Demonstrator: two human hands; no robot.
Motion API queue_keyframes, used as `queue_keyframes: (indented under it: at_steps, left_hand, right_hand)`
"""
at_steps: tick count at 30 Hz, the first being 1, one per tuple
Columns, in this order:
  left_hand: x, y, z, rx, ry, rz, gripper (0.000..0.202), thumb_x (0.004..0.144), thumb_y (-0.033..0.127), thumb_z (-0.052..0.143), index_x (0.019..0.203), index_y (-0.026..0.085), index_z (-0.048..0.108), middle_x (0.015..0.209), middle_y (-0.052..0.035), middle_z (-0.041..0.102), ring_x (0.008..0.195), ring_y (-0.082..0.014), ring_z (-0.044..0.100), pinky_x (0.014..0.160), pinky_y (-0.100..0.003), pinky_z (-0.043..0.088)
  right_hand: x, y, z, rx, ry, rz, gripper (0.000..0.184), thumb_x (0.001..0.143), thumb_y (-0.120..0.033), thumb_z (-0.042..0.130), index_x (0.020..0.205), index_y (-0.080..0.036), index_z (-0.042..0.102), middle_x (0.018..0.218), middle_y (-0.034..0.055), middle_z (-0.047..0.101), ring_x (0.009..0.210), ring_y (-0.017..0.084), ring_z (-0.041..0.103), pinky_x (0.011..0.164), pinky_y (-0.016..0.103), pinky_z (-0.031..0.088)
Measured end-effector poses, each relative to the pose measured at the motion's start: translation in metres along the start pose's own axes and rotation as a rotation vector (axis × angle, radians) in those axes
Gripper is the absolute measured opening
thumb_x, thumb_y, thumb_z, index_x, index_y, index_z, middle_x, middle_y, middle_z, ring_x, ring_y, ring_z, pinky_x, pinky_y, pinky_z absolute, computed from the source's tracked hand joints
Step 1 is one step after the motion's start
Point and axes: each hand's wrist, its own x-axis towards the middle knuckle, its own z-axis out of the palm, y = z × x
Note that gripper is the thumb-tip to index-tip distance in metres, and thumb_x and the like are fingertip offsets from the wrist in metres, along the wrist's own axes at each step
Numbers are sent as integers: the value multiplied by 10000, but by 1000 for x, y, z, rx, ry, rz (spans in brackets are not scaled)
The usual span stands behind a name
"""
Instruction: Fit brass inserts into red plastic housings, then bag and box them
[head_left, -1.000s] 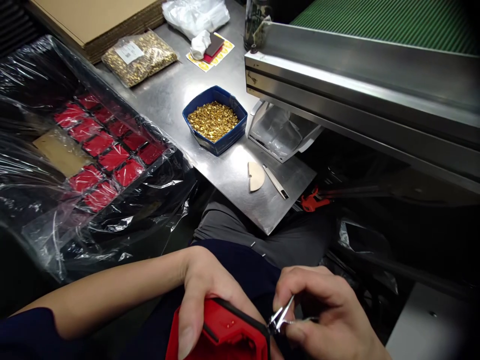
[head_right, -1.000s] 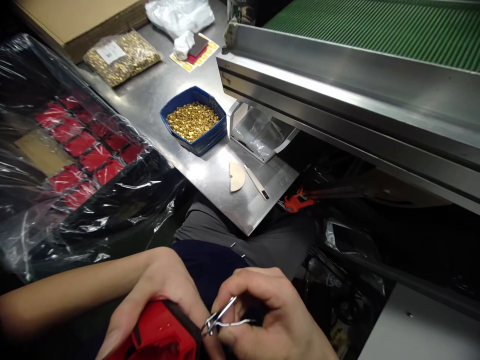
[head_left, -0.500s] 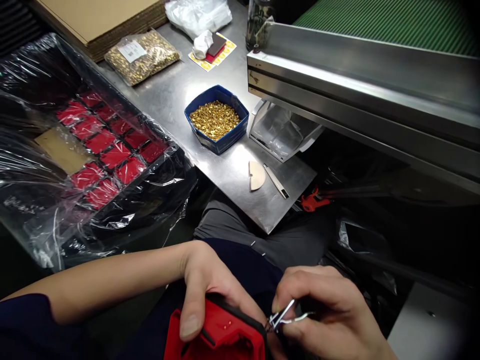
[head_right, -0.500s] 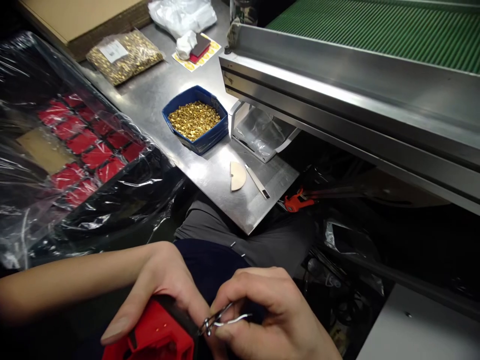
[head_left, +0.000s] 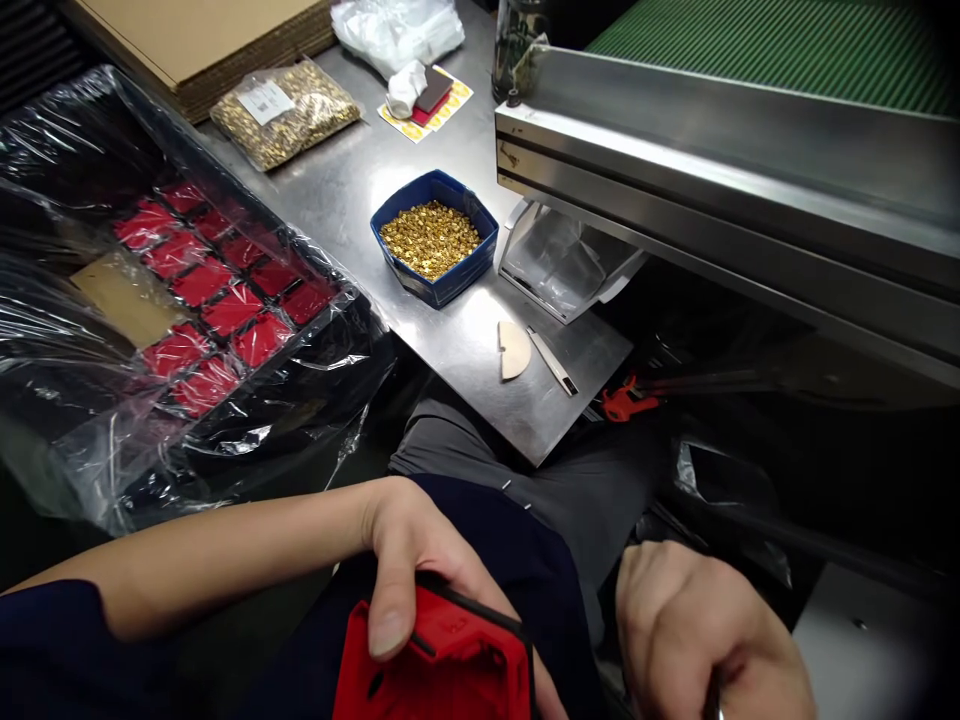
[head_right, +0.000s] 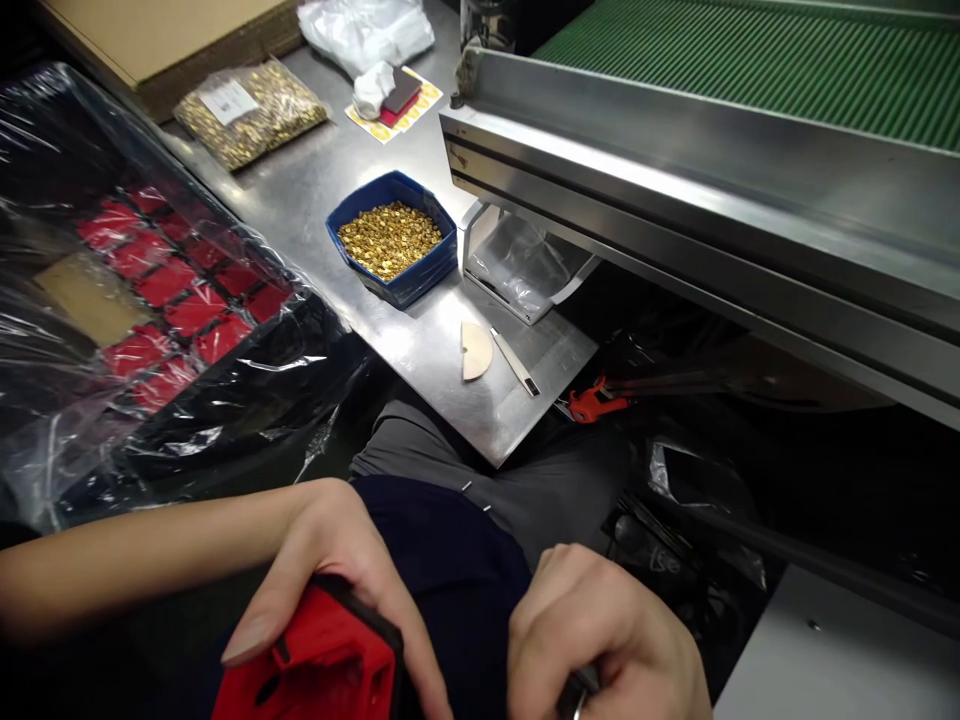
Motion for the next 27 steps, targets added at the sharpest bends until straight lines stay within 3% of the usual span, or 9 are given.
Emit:
queue_keyframes:
  at_steps: [4,7,10,14,17,20,23,27]
  left_hand:
    - [-2,-6,0,-67,29,9,1360,404,15,883,1578,99,202,1214,-85,687,955,-306,718,852,-352,592]
    - [-5,-8,1,-58,31,24,1344,412,36,876,1574,65,201,1251,-119,678,965,-314,711,852,-357,586]
    - [-12,-11,6,-91,122,79,1297,420,78,875,1561,56,260,1258,-123,681,909,-283,721,795,-317,589]
    - [-23,-24,18,-148,318,213,1198,439,117,856,1527,42,360,1193,-122,721,889,-253,735,752,-269,576]
    - [-24,-37,27,-162,479,405,1155,530,280,852,1524,-6,338,1205,-195,713,989,-320,731,800,-339,575]
    - [-19,-42,34,-142,555,538,1168,597,418,846,1555,43,294,1251,-268,677,1121,-419,680,901,-490,537]
    - [-13,-41,37,-124,617,564,1148,657,486,841,1573,98,268,1231,-305,673,1180,-465,641,945,-594,489]
    - [-10,-41,38,-124,738,501,1139,685,510,849,1574,100,268,1286,-331,630,1217,-497,608,972,-640,459]
  right_hand:
    - [-15,9,1,300,187,49,286,759,-452,836,760,-203,694,579,-9,629,455,91,578,446,165,423]
    - [-21,18,1,363,384,181,227,805,-379,771,906,-200,675,709,-3,614,507,93,587,455,175,432]
    - [-19,43,-2,173,633,347,228,900,-347,693,1066,-202,633,790,2,630,618,117,634,582,213,519]
    - [-8,93,-9,-181,908,341,249,964,-369,616,1141,-194,608,793,-4,639,613,121,602,609,233,520]
    - [-2,118,-10,-303,898,367,241,919,-358,671,1060,-163,683,848,20,662,671,122,586,645,218,485]
    - [0,131,-9,-393,919,393,257,912,-332,672,1097,-155,690,932,47,683,754,141,587,728,242,479]
    - [0,136,-11,-431,922,413,241,879,-330,707,1061,-173,705,915,46,698,721,149,584,720,267,480]
    - [-1,126,-13,-403,981,409,269,902,-398,676,1064,-183,688,898,50,702,708,158,615,669,272,506]
